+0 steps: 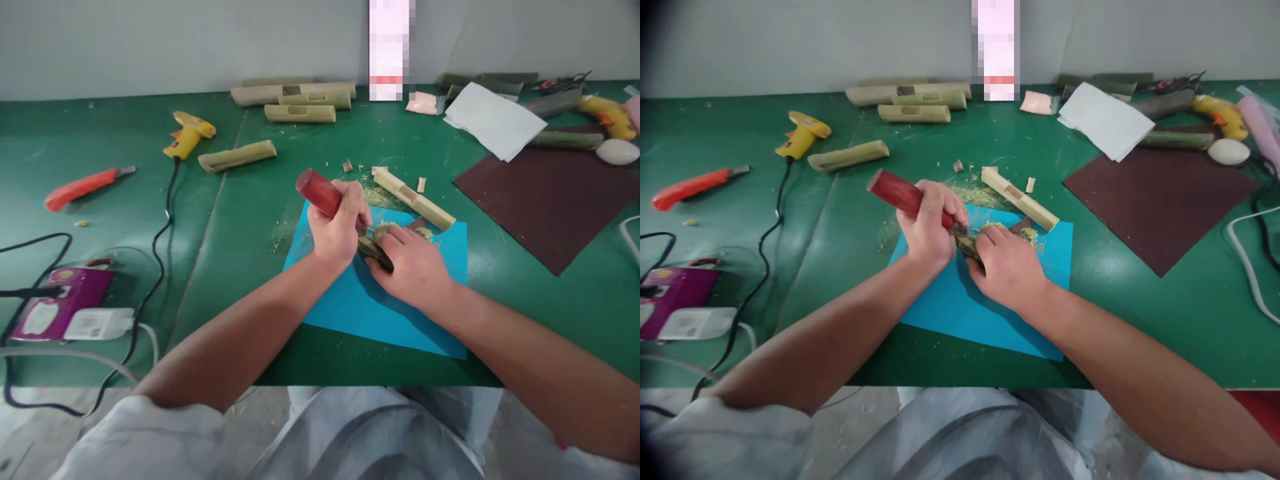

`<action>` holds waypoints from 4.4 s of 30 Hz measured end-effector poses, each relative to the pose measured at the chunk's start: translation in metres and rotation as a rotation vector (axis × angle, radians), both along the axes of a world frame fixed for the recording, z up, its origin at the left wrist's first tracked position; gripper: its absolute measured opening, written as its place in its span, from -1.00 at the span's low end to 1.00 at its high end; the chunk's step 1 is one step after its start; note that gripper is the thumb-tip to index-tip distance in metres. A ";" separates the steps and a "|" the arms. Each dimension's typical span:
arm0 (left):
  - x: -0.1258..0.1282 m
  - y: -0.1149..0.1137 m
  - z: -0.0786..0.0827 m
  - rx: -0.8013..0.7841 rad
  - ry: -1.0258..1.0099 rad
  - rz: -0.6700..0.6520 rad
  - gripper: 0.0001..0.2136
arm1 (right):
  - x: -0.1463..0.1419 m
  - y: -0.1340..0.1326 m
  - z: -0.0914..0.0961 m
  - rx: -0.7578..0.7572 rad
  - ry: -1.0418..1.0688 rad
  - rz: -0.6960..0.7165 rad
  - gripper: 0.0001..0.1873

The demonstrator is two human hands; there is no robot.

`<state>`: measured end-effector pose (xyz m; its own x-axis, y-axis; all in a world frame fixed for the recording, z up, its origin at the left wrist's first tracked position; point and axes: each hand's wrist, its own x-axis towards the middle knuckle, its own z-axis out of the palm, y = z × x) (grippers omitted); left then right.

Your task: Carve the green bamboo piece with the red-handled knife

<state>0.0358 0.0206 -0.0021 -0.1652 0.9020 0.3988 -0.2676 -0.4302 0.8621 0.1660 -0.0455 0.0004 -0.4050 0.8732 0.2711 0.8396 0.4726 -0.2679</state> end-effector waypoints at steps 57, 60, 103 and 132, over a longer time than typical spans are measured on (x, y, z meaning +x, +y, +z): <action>0.004 0.002 0.000 0.113 -0.035 0.068 -0.44 | -0.002 -0.001 -0.002 -0.019 0.040 0.008 -0.86; 0.004 0.002 0.001 0.114 -0.078 0.074 -0.42 | -0.002 -0.002 -0.002 -0.019 0.033 0.005 -0.85; -0.003 0.008 -0.011 0.305 0.085 -0.105 -0.59 | -0.001 -0.001 -0.006 0.008 0.073 0.010 -0.85; -0.004 0.008 0.000 0.116 -0.047 -0.110 -0.48 | -0.003 -0.001 -0.002 -0.033 0.099 -0.010 -0.77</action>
